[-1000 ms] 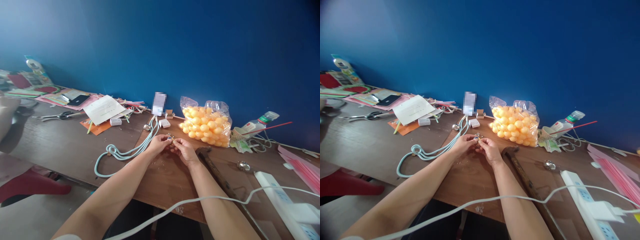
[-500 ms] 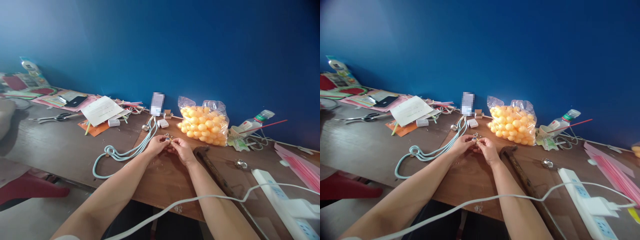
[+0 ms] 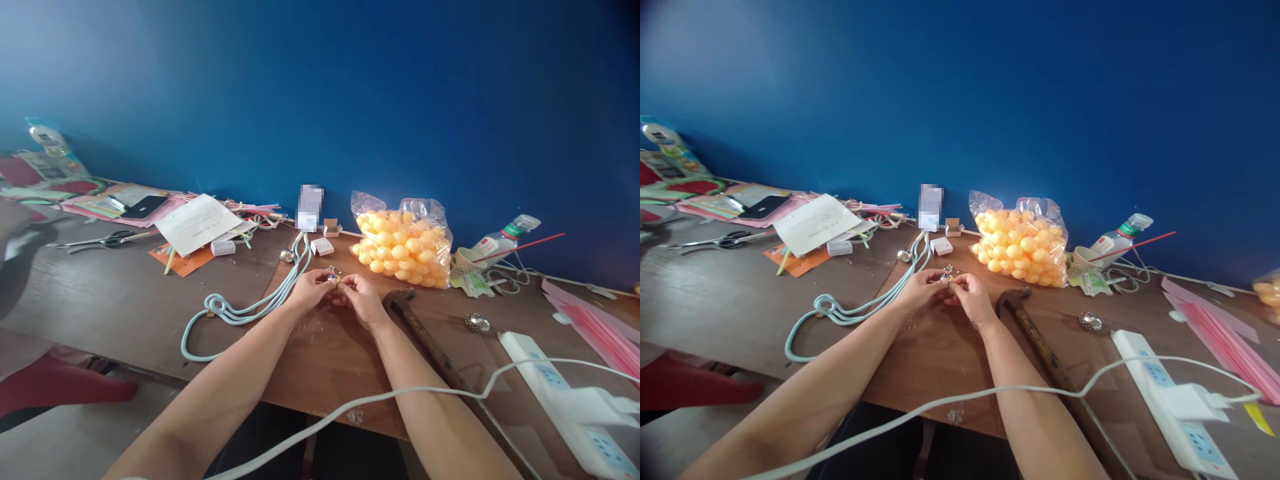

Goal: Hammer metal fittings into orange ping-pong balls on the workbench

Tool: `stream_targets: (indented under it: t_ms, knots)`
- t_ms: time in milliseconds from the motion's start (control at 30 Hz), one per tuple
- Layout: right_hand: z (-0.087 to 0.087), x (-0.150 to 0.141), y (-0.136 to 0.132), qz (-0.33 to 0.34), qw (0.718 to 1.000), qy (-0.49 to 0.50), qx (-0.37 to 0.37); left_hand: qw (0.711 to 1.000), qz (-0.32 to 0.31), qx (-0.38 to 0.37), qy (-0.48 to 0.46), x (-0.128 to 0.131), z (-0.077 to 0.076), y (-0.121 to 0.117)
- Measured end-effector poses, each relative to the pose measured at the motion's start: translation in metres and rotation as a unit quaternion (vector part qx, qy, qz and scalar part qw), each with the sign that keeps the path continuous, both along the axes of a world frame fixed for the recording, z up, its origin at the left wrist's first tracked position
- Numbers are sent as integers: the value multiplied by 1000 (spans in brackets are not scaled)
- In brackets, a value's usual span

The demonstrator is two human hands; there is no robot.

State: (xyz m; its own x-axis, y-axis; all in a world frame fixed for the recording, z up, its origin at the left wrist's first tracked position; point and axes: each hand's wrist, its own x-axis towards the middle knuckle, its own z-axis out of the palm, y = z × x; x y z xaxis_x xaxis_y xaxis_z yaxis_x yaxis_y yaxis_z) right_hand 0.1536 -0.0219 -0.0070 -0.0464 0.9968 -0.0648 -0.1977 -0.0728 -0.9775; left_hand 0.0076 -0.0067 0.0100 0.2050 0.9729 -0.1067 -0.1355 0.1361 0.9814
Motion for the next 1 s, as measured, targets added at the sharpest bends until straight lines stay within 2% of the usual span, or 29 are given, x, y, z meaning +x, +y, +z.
stream_targets:
  t_ms: [167,367,600,833,1000]
  knots:
    - [3,3,-1,21,999,28,4,998,-14,-24,-61,0,-1,2]
    - [7,5,-1,7,998,61,-14,989,-37,-80,-120,-1,-7,5]
    - [9,2,-4,23,998,62,-9,995,-61,-38,-68,-3,-7,5]
    - [7,3,-4,21,1000,20,2,996,-46,-32,-64,-6,-8,8]
    - [3,8,-2,-10,997,-54,51,988,-50,-61,-129,-5,-11,11]
